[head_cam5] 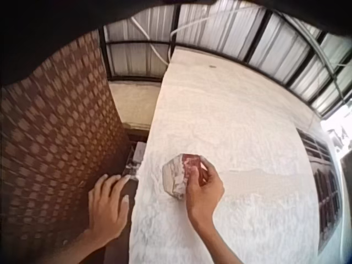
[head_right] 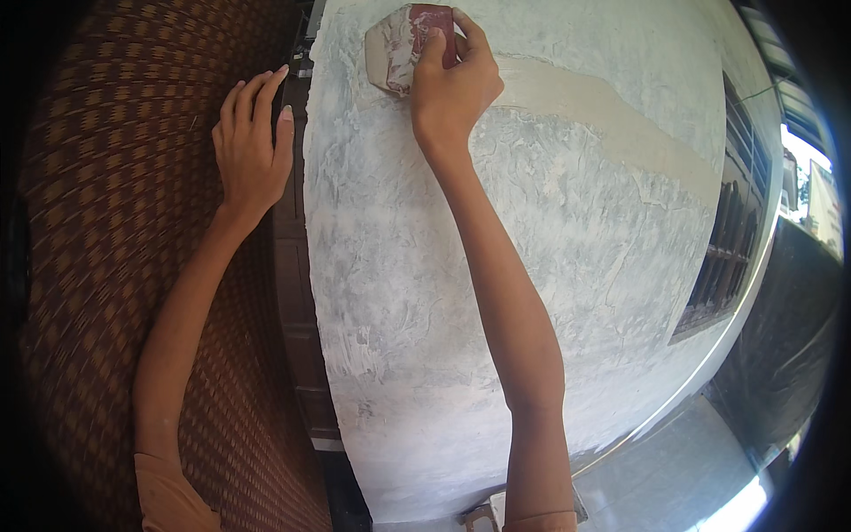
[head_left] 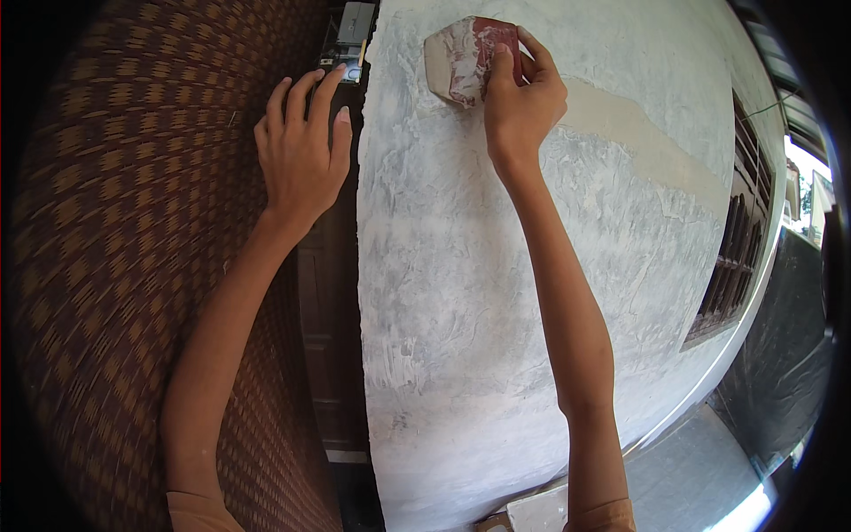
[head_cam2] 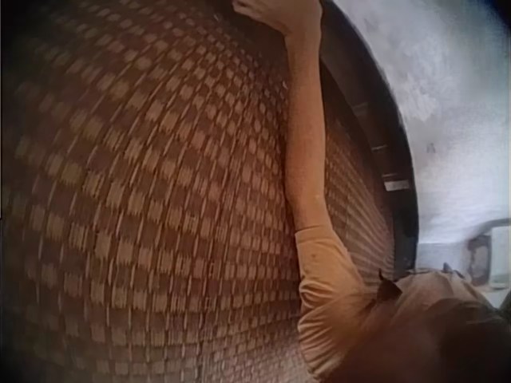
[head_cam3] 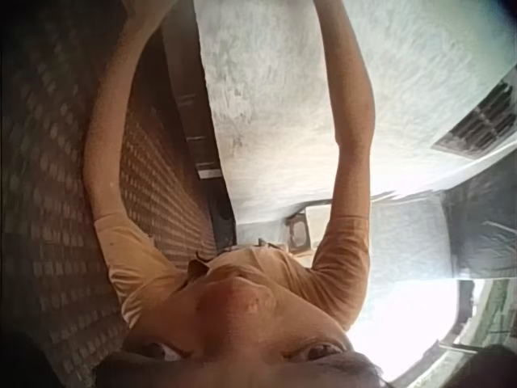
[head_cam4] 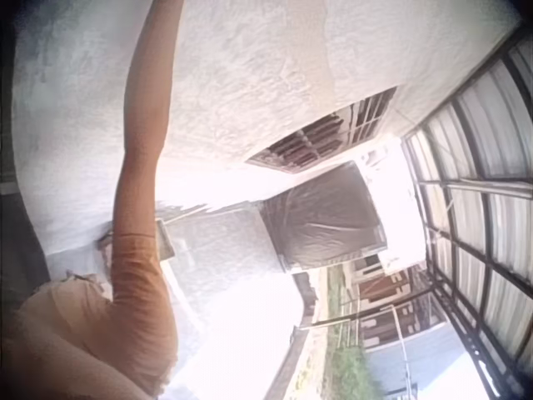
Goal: The person patches and plasters cracks on a wall using a spatula to apply plaster paste from a plastic bucket.
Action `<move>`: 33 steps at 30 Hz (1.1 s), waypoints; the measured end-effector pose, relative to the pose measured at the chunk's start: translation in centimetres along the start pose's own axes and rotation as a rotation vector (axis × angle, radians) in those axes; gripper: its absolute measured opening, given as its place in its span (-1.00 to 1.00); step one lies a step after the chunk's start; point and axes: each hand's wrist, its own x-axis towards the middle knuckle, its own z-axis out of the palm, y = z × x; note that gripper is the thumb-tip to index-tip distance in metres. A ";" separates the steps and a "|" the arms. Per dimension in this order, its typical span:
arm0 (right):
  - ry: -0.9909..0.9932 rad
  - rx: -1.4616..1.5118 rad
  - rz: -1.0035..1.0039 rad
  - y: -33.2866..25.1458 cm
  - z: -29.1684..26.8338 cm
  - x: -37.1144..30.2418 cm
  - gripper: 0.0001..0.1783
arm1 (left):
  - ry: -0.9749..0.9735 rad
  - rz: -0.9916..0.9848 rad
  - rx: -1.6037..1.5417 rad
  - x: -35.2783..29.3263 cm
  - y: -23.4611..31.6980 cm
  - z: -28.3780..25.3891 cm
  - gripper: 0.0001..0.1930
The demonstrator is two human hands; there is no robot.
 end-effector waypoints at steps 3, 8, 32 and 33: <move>0.141 0.065 0.104 1.6 -2.3 1.2 -0.61 | -0.007 0.006 0.006 -0.6 -1.1 -0.5 -0.53; 0.138 0.283 0.177 0.7 -2.4 0.5 -0.61 | -0.016 -0.020 0.018 -0.9 -1.4 -0.2 -0.53; 0.066 0.044 0.147 1.8 -1.1 0.2 -0.60 | 0.025 -0.012 0.041 -0.3 -0.9 1.1 -0.54; 0.112 0.060 0.162 2.7 -1.8 0.7 -0.60 | 0.017 -0.005 0.039 -0.4 -1.1 1.0 -0.54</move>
